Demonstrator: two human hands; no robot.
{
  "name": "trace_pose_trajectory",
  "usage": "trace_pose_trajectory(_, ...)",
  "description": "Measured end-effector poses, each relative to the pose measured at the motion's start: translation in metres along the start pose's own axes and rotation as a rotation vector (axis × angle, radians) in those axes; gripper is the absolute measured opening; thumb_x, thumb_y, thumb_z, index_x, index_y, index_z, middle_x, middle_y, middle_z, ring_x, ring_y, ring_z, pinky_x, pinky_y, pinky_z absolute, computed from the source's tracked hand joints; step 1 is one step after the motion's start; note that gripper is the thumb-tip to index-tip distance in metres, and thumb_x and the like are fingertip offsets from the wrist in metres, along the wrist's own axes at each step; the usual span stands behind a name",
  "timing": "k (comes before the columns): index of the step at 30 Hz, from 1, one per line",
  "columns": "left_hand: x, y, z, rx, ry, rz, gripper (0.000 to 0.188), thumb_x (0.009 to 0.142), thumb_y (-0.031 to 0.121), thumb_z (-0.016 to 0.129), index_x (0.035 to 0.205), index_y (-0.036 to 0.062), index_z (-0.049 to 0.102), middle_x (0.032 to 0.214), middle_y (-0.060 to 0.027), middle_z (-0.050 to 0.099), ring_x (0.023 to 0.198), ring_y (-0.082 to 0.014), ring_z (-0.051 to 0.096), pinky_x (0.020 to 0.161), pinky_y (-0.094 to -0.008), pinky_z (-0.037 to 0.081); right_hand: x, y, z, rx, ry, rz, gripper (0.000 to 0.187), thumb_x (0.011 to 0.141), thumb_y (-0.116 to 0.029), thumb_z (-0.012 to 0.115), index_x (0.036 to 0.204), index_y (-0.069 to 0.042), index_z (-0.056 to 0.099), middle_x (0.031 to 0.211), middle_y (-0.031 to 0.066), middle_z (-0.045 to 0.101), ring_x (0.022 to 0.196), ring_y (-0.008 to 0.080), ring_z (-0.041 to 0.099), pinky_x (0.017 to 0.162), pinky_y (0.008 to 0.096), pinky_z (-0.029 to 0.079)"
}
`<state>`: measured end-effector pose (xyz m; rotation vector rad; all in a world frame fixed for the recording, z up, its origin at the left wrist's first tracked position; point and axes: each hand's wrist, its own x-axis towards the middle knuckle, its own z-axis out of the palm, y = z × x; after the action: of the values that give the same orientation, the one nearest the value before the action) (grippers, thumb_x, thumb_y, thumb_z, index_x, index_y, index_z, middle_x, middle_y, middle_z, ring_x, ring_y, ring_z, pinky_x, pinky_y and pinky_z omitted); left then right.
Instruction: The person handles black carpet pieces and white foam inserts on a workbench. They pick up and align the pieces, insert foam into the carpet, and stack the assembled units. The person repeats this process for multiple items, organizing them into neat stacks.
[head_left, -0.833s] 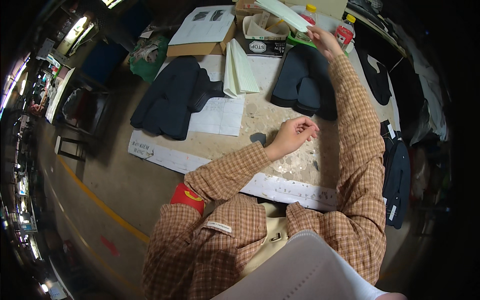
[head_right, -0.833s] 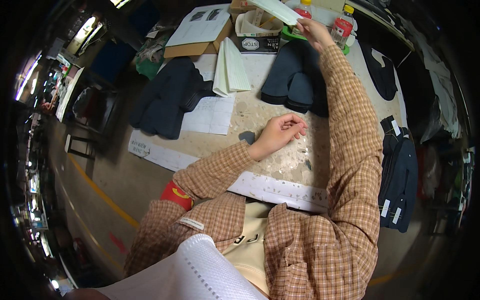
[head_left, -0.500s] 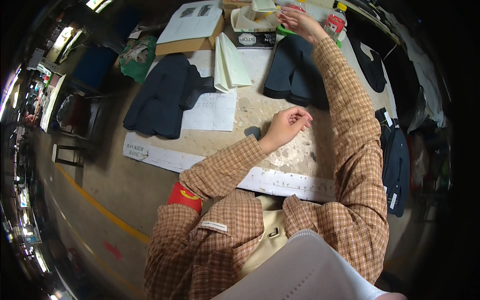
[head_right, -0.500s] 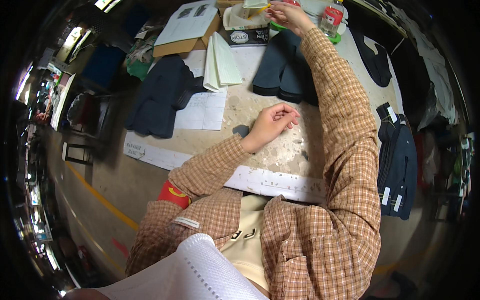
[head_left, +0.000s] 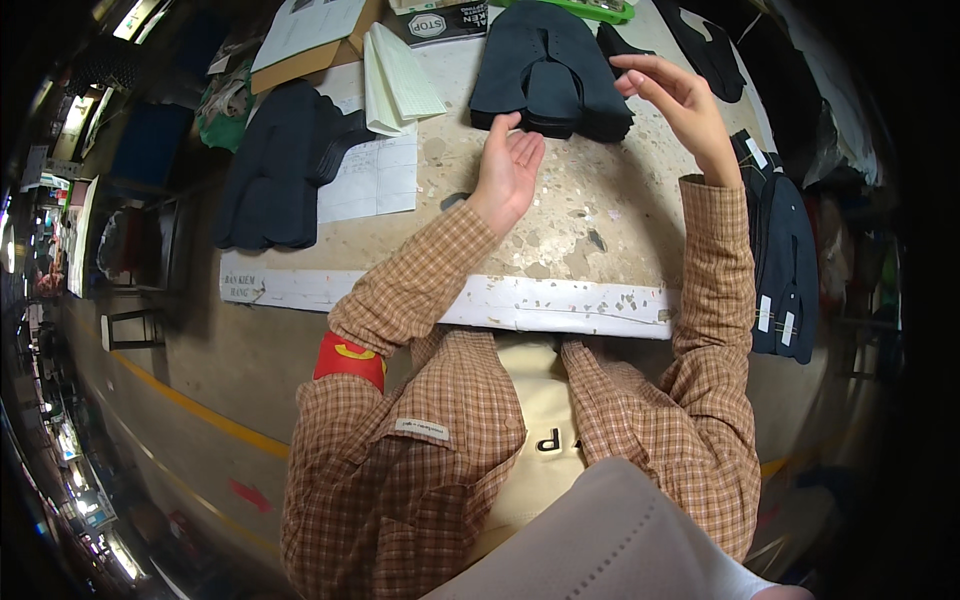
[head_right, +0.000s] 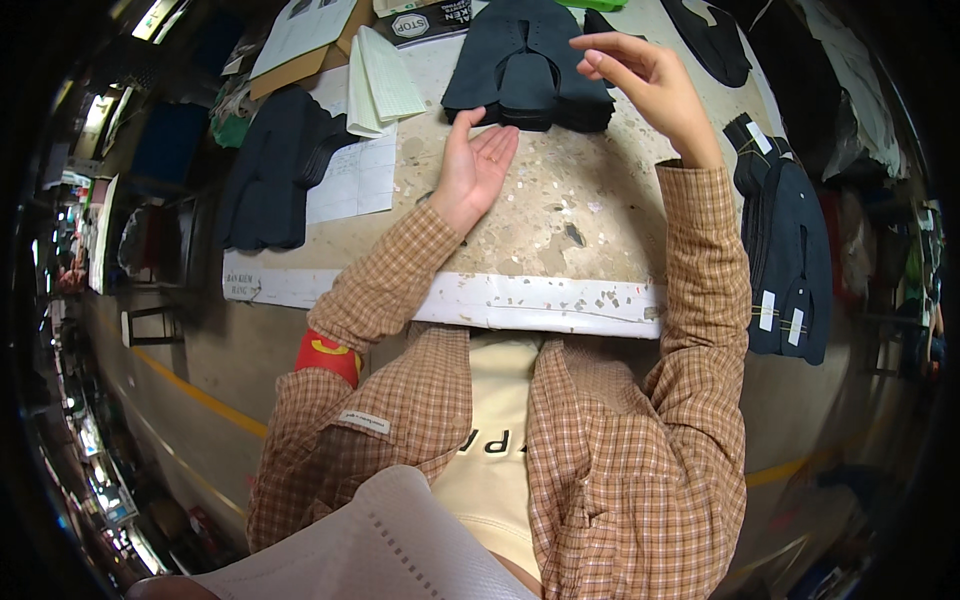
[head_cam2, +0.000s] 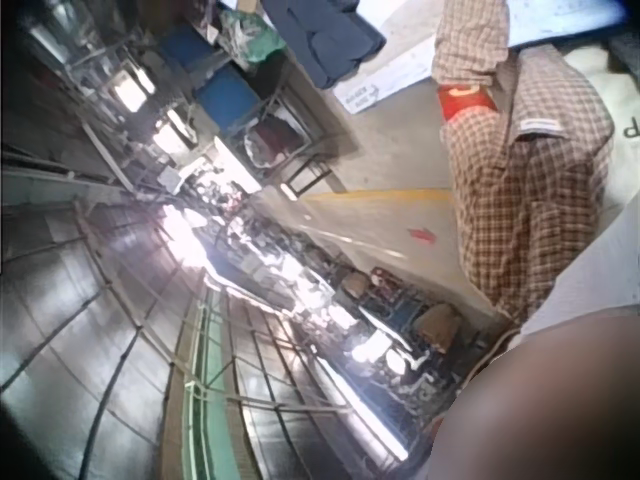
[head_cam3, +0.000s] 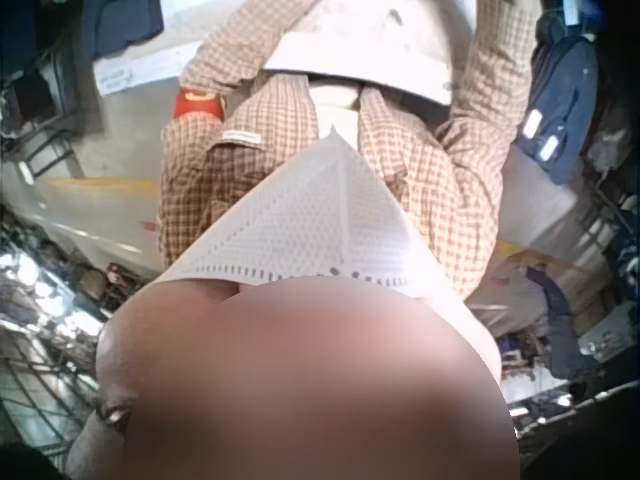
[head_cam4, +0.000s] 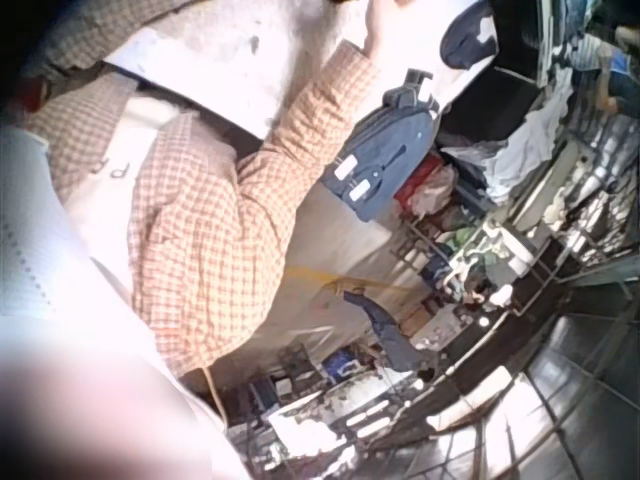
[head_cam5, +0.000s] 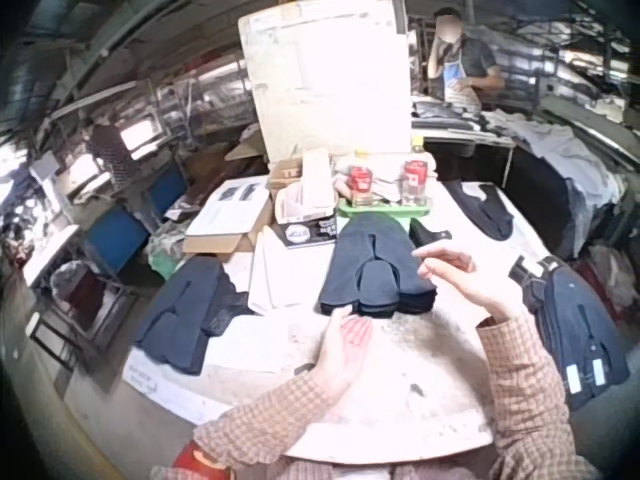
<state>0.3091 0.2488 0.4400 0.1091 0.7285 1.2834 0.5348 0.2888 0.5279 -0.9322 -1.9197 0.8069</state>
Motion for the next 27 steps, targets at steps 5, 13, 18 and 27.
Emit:
trace_pose_trajectory(5,0.010,-0.007,0.018,0.139,0.059,0.010,0.084,0.077,0.029,0.077,0.136,-0.0116,0.032,0.142,-0.0233,0.031,0.134,-0.0290,0.035,0.113,-0.0347,0.032,-0.029,0.010,0.002,-0.039,0.125,0.093,0.024,0.095,-0.019,0.061,0.114,-0.005,0.070,0.095,0.0067,0.071,0.091,0.0136,0.067,0.084,0.0255,0.052)
trace_pose_trajectory(13,0.045,-0.022,0.031,0.376,-0.002,-0.043,0.082,0.079,0.035,0.080,0.139,0.0001,0.037,0.148,-0.0195,0.027,0.137,-0.0317,0.028,0.114,-0.0385,0.026,-0.043,0.024,0.003,-0.012,0.214,0.031,0.021,0.095,-0.015,0.060,0.109,-0.005,0.071,0.092,0.0066,0.072,0.087,0.0133,0.068,0.081,0.0257,0.053)
trace_pose_trajectory(18,0.040,-0.026,0.029,0.326,0.063,-0.017,0.064,0.085,0.028,0.074,0.132,-0.0008,0.042,0.135,-0.0159,0.047,0.126,-0.0278,0.046,0.111,-0.0371,0.036,-0.054,0.035,0.003,0.024,0.236,0.101,0.020,0.094,-0.013,0.060,0.108,-0.004,0.071,0.090,0.0058,0.071,0.086,0.0122,0.067,0.080,0.0254,0.053)
trace_pose_trajectory(27,-0.024,0.030,-0.007,0.803,-0.244,0.024,0.053,0.087,0.017,0.071,0.131,0.0002,0.048,0.120,-0.0083,0.058,0.109,-0.0180,0.058,0.095,-0.0307,0.050,-0.072,0.045,0.028,0.238,0.237,0.276,0.024,0.096,-0.022,0.059,0.111,-0.005,0.070,0.094,0.0052,0.070,0.091,0.0124,0.065,0.079,0.0241,0.050)
